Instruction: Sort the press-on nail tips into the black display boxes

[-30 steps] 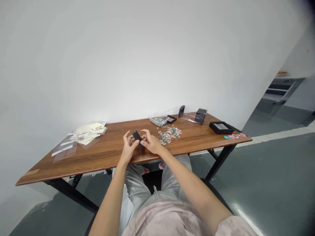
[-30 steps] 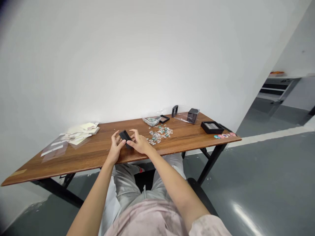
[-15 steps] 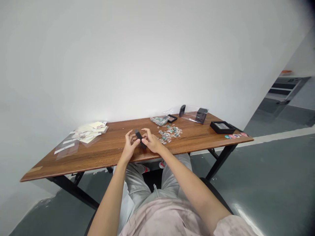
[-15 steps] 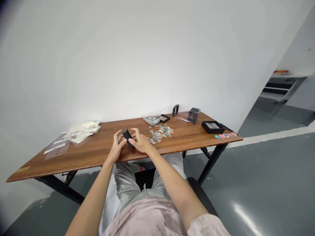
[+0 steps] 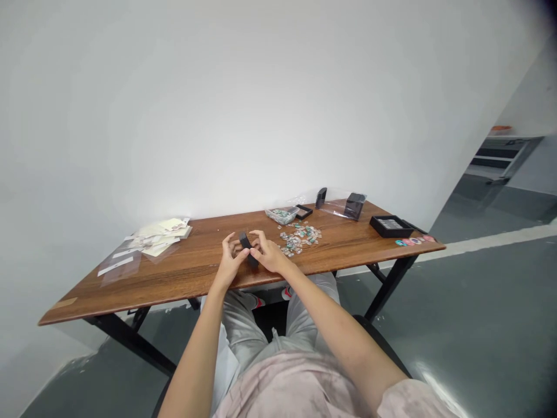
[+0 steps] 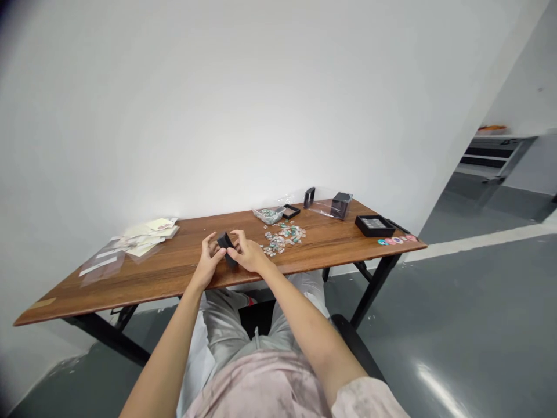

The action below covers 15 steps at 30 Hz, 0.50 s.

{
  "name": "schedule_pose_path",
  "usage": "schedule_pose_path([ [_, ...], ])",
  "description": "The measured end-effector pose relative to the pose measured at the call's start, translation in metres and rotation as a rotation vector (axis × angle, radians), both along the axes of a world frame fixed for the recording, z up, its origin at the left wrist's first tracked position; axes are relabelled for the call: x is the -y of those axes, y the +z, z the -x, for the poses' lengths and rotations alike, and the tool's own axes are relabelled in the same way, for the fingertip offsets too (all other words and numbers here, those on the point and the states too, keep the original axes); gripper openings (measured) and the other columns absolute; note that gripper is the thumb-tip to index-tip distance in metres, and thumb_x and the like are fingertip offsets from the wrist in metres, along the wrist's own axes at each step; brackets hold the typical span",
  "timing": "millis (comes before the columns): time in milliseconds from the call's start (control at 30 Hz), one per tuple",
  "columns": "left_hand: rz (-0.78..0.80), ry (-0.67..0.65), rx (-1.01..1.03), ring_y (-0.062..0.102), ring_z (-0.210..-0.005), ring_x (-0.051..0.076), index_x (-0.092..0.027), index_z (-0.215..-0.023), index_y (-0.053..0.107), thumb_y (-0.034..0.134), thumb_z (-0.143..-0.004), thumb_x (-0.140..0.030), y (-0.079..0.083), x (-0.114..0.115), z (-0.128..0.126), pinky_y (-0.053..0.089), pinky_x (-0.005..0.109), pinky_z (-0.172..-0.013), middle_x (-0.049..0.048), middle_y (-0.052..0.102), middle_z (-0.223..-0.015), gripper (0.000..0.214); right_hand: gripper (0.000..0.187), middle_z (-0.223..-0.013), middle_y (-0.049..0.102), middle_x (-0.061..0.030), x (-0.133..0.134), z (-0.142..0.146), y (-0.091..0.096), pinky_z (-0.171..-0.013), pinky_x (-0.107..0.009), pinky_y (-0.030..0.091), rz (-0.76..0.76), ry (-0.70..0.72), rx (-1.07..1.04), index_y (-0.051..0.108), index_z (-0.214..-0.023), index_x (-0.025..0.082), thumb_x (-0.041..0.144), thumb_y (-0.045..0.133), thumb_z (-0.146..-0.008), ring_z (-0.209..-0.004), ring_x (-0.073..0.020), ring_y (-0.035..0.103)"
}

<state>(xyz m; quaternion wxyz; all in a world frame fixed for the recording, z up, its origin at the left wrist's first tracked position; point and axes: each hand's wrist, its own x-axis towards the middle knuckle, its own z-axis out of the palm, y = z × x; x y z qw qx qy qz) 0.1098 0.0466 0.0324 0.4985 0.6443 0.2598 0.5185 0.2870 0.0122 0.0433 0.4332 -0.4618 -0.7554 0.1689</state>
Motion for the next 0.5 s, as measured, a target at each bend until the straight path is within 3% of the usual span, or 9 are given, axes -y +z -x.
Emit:
schedule_pose_path([
  [367, 0.009, 0.009, 0.004, 0.064, -0.116, 0.024, -0.029, -0.139, 0.032, 0.076, -0.080, -0.052, 0.0005, 0.0006, -0.0006, 0.047, 0.045, -0.105, 0.0080, 0.062, -0.123, 0.077, 0.055, -0.115, 0.072, -0.0118, 0.0026, 0.0020, 0.0023, -0.089, -0.039, 0.052, -0.039, 0.012, 0.006, 0.036, -0.143, 0.021, 0.048, 0.054, -0.098, -0.102, -0.0262, 0.071],
  [500, 0.014, -0.001, 0.003, 0.064, -0.117, 0.025, -0.028, -0.139, 0.031, 0.076, -0.079, -0.052, 0.0004, 0.0006, -0.0006, 0.046, 0.045, -0.106, 0.0087, 0.062, -0.123, 0.079, 0.057, -0.110, 0.072, -0.0115, 0.0016, 0.0024, 0.0007, -0.083, -0.039, 0.053, -0.064, 0.001, 0.034, 0.034, -0.142, 0.019, 0.047, 0.053, -0.097, -0.094, -0.0262, 0.072],
])
